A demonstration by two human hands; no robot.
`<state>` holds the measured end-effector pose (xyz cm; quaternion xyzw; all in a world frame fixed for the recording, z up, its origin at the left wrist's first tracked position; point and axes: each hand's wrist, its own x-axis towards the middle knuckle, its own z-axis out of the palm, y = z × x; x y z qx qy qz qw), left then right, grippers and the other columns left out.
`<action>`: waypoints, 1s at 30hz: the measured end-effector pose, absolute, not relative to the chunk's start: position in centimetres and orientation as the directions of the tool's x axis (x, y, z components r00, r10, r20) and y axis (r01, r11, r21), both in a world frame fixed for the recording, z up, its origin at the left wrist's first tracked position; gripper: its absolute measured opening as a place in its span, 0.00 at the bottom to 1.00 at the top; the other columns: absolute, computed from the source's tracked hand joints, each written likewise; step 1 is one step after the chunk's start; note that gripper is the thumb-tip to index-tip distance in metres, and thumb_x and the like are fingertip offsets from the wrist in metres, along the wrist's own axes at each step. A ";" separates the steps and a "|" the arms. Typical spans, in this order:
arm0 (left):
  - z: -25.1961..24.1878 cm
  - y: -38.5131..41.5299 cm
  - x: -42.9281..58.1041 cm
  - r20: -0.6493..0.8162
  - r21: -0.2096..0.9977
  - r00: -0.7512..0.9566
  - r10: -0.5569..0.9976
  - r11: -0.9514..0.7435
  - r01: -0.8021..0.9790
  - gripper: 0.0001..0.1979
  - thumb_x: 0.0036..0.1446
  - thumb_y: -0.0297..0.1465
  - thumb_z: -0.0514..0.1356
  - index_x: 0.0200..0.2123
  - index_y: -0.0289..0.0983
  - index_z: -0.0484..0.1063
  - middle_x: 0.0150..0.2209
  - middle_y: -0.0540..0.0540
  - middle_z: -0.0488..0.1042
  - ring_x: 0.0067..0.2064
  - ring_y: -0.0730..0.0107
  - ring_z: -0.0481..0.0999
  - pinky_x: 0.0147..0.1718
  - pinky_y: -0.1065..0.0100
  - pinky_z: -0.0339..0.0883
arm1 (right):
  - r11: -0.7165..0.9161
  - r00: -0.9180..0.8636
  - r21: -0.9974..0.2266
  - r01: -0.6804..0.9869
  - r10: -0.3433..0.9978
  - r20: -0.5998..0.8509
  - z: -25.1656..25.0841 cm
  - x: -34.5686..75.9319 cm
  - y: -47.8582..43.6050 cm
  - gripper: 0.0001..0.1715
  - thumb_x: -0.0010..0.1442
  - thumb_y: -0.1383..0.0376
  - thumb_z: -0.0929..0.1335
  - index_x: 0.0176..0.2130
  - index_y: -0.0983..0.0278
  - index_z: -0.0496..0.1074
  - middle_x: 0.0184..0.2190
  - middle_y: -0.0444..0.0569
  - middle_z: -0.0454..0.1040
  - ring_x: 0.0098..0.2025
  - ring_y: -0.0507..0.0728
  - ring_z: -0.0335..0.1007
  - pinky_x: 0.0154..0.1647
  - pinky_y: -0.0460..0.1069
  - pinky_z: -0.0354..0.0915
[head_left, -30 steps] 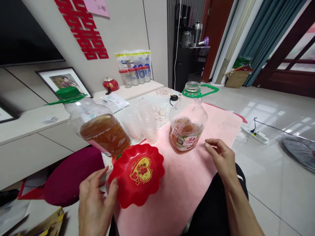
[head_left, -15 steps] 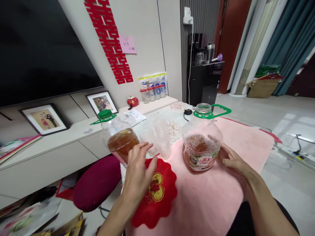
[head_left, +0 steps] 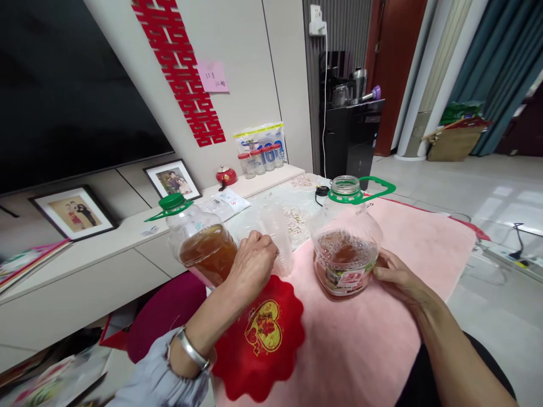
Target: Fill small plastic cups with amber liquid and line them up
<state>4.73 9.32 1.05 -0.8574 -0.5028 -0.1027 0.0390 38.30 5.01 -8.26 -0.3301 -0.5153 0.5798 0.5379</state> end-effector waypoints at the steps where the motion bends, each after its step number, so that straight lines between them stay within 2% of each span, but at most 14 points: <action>1: 1.1 9.5 4.7 0.211 0.036 0.474 0.855 -0.491 0.870 0.13 0.66 0.28 0.54 0.31 0.38 0.77 0.38 0.42 0.77 0.45 0.55 0.65 0.42 0.55 0.57 | 0.106 -0.212 -0.953 -0.282 0.963 0.169 -8.3 38.3 5.1 0.40 0.50 0.50 0.80 0.59 0.58 0.76 0.62 0.55 0.76 0.66 0.71 0.68 0.68 0.65 0.61; 4: 1.3 9.6 4.8 0.191 0.050 0.469 0.862 -0.486 0.872 0.12 0.65 0.30 0.56 0.30 0.39 0.77 0.37 0.43 0.77 0.45 0.56 0.65 0.42 0.56 0.57 | 0.109 -0.210 -0.954 -0.279 0.963 0.171 -8.4 38.3 5.2 0.39 0.50 0.50 0.80 0.58 0.58 0.77 0.62 0.54 0.76 0.66 0.71 0.68 0.67 0.64 0.63; 9: 2.9 9.3 5.5 0.124 0.084 0.448 0.886 -0.459 0.885 0.10 0.61 0.26 0.59 0.28 0.37 0.76 0.35 0.44 0.78 0.44 0.58 0.66 0.44 0.58 0.59 | 0.098 -0.210 -0.949 -0.298 0.963 0.166 -8.4 38.3 5.2 0.39 0.50 0.51 0.81 0.59 0.58 0.77 0.62 0.54 0.77 0.68 0.72 0.66 0.69 0.66 0.61; 13: 4.3 9.1 5.9 0.084 0.108 0.439 0.894 -0.447 0.888 0.06 0.59 0.24 0.60 0.31 0.36 0.77 0.36 0.43 0.78 0.46 0.58 0.66 0.46 0.60 0.60 | 0.111 -0.240 -0.937 -0.333 0.951 0.197 -8.4 38.3 5.3 0.40 0.50 0.52 0.81 0.59 0.59 0.77 0.63 0.54 0.75 0.69 0.73 0.64 0.71 0.67 0.57; 18: 5.5 8.6 6.1 0.058 0.136 0.391 0.919 -0.395 0.909 0.04 0.60 0.27 0.63 0.36 0.35 0.79 0.40 0.43 0.80 0.48 0.58 0.67 0.47 0.60 0.62 | 0.110 -0.262 -0.928 -0.356 0.942 0.212 -8.4 38.3 5.4 0.39 0.51 0.54 0.80 0.60 0.58 0.76 0.65 0.53 0.74 0.70 0.72 0.63 0.72 0.66 0.56; 24: 6.6 8.4 5.8 0.167 0.127 0.359 0.918 -0.381 0.916 0.07 0.64 0.29 0.60 0.37 0.36 0.80 0.42 0.44 0.81 0.48 0.60 0.68 0.50 0.59 0.63 | 0.108 -0.251 -0.929 -0.353 0.946 0.206 -8.3 38.2 5.3 0.38 0.51 0.55 0.80 0.59 0.58 0.77 0.64 0.54 0.75 0.69 0.73 0.64 0.71 0.67 0.57; 30: 9.7 5.8 4.9 0.332 0.122 0.316 0.889 -0.372 0.920 0.07 0.62 0.28 0.61 0.35 0.39 0.80 0.37 0.46 0.79 0.45 0.62 0.67 0.44 0.62 0.62 | 0.097 -0.239 -0.932 -0.350 0.953 0.189 -9.4 38.9 5.6 0.40 0.50 0.54 0.81 0.59 0.59 0.76 0.62 0.54 0.76 0.69 0.74 0.64 0.71 0.68 0.57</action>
